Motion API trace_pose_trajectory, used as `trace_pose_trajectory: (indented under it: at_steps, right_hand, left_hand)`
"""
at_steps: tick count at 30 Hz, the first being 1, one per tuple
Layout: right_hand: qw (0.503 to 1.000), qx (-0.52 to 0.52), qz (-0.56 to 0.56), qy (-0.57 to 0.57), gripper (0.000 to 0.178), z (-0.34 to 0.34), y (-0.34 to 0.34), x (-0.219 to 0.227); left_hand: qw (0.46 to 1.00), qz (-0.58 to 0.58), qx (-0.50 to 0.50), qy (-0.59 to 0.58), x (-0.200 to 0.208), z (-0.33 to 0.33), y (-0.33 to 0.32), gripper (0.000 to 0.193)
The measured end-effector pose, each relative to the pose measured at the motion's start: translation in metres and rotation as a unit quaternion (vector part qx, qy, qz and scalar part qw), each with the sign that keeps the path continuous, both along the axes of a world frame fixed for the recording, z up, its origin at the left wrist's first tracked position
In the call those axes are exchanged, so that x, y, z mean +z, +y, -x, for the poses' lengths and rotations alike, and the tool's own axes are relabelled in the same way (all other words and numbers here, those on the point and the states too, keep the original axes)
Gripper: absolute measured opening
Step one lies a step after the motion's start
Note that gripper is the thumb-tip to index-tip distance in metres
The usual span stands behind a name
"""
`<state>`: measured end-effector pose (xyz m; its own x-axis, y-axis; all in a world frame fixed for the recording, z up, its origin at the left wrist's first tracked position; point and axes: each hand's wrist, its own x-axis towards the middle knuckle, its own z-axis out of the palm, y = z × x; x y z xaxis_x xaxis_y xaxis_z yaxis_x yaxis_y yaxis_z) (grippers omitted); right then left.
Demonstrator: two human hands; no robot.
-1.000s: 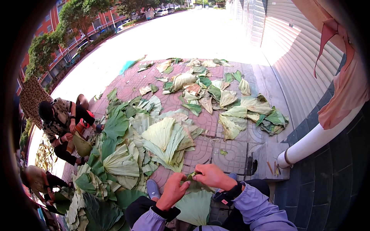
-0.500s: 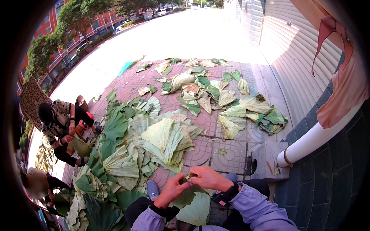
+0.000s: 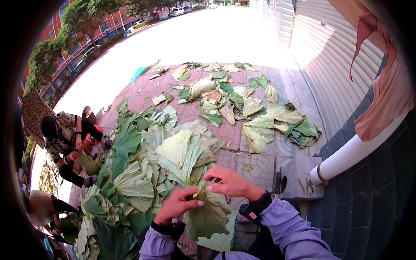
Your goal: The person folds large green lotus leaves by hand while sitting on a low stool outdoors, occasionally stacking them or bundling them together.
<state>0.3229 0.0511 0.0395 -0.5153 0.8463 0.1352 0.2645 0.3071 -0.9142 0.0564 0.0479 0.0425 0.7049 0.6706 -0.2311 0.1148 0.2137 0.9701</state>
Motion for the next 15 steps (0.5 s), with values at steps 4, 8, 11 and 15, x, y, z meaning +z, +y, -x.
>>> trace_pose_trajectory:
  at_steps: [4, 8, 11, 15]
  right_hand:
    - [0.994, 0.088, -0.052, -0.023, 0.061, 0.003, 0.007, 0.01]
    - [0.988, 0.137, -0.042, -0.059, 0.073, 0.009, 0.004, 0.006]
    - [0.985, 0.155, -0.023, -0.07, 0.074, 0.01, 0.009, 0.017]
    - [0.984, 0.167, -0.002, -0.062, 0.074, 0.011, 0.015, 0.011]
  left_hand:
    - [0.998, 0.015, -0.063, -0.004, 0.0, 0.007, 0.005, 0.031]
    - [0.993, -0.009, -0.107, -0.046, -0.013, 0.002, 0.012, 0.026]
    - [0.992, -0.006, -0.115, -0.05, -0.01, 0.003, 0.015, 0.025]
    - [0.994, 0.018, -0.087, -0.06, -0.016, 0.004, 0.011, 0.028]
